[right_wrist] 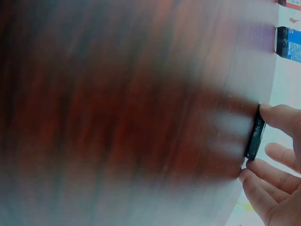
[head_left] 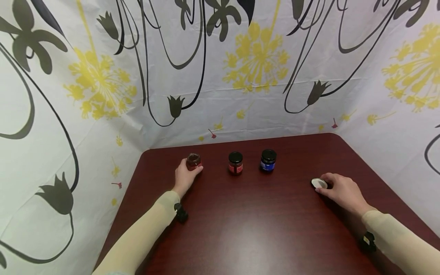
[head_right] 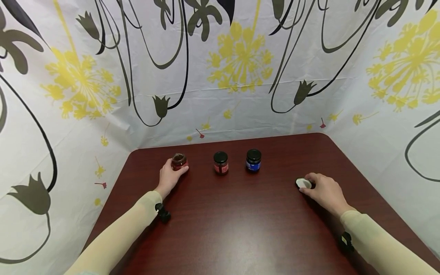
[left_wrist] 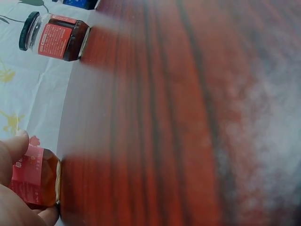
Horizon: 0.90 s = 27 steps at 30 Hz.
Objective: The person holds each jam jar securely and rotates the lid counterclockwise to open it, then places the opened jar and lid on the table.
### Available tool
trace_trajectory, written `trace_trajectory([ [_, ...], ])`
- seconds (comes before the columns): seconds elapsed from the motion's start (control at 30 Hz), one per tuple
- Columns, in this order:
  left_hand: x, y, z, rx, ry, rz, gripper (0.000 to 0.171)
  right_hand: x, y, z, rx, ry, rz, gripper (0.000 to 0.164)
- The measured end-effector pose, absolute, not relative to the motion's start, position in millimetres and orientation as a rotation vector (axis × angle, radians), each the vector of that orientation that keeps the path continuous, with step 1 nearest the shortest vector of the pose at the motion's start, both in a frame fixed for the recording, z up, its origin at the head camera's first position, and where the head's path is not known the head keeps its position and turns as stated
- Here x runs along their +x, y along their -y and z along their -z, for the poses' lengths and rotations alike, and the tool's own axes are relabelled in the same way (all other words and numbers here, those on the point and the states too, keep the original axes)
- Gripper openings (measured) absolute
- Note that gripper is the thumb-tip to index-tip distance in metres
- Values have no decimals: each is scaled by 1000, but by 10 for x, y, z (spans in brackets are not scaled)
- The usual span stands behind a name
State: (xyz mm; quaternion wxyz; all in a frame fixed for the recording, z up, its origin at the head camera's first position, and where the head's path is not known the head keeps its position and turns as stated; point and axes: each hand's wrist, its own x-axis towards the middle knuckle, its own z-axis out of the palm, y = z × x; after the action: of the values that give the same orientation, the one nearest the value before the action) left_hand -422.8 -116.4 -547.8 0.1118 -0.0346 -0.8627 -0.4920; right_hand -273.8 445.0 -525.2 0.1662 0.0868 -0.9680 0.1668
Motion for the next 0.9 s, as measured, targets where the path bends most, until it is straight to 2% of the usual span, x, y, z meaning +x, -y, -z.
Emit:
trace_trajectory([
  [0.13,-4214,1182,5469,-98,2529,1452,68,-2758,-4452,5244,258,2756,-473,40],
  [0.47,-4126,1269,5391,-76,2483,1572,97,-2761,-4425,5185,234,2780,-484,44],
  [0.9,-3981,1354,5307,-41,2421,1620,94,-2720,-4381,5121,145,2794,-540,56],
])
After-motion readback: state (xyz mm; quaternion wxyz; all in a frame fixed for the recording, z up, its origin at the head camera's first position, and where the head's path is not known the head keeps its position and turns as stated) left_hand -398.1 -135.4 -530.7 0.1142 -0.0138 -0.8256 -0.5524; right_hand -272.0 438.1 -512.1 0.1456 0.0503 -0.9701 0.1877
